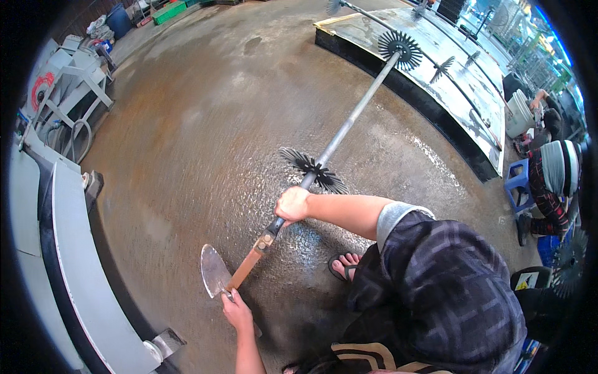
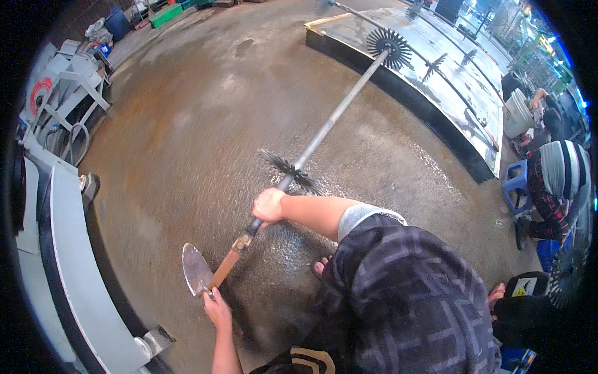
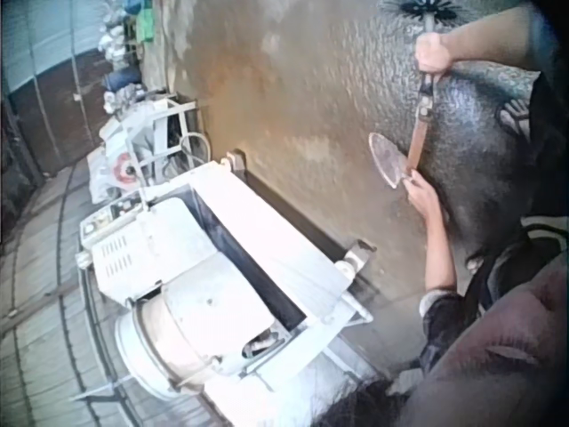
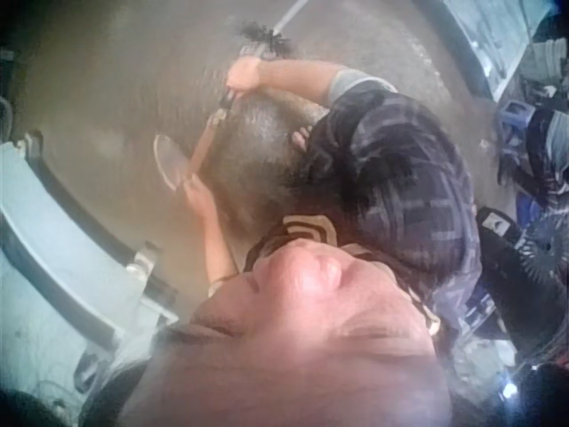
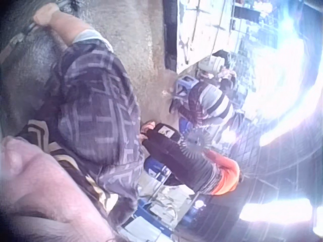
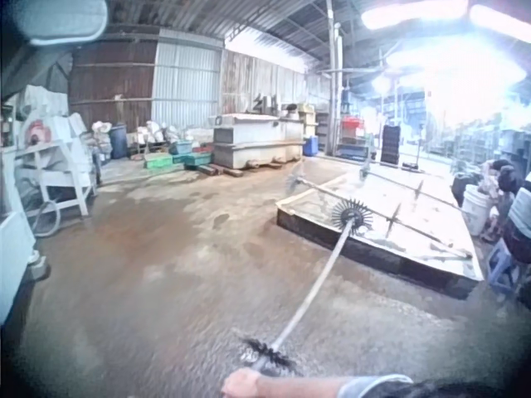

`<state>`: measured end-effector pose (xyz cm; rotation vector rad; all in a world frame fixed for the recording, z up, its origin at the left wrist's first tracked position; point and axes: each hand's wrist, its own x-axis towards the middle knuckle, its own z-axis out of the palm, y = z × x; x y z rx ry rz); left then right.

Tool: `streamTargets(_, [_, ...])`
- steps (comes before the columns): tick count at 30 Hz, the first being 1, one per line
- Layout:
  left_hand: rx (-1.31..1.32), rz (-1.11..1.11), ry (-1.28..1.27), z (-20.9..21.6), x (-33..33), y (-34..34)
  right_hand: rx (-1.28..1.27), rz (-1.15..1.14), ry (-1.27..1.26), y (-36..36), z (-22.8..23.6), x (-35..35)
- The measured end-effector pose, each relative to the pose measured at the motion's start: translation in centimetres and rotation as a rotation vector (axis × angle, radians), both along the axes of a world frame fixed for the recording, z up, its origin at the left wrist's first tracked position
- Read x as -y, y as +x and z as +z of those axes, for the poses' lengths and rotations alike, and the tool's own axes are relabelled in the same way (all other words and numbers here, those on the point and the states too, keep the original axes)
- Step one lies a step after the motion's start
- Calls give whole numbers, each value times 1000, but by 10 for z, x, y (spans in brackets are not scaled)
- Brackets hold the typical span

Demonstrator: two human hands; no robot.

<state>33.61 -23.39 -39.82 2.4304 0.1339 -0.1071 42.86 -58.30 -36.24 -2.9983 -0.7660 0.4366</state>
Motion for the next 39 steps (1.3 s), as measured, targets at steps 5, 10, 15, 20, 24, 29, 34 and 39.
streamTargets(5, [73,2,-27,15,3,4,-47,-41,-6,2,10,-1])
streamTargets(10, [8,13,-33,20,0,4,-50,-55,-52,-2,24,-8])
streamTargets(15, [142,11,-79,17,0,1,-31,-77,-43,-4,29,-10])
streamTargets(20, [196,41,-70,23,-3,2,-77,-70,-57,-5,38,-18])
streamTargets(24, [65,38,-17,19,-10,8,-100,-67,-32,-5,30,-19])
streamTargets(29, [-116,73,-47,0,-3,12,-151,-95,-100,-4,17,-4])
streamTargets(34, [-170,44,-62,-19,-4,1,-161,-103,-108,-13,7,-4])
streamTargets(39, [-255,58,-279,-36,2,-13,-208,-86,-124,-19,-7,3])
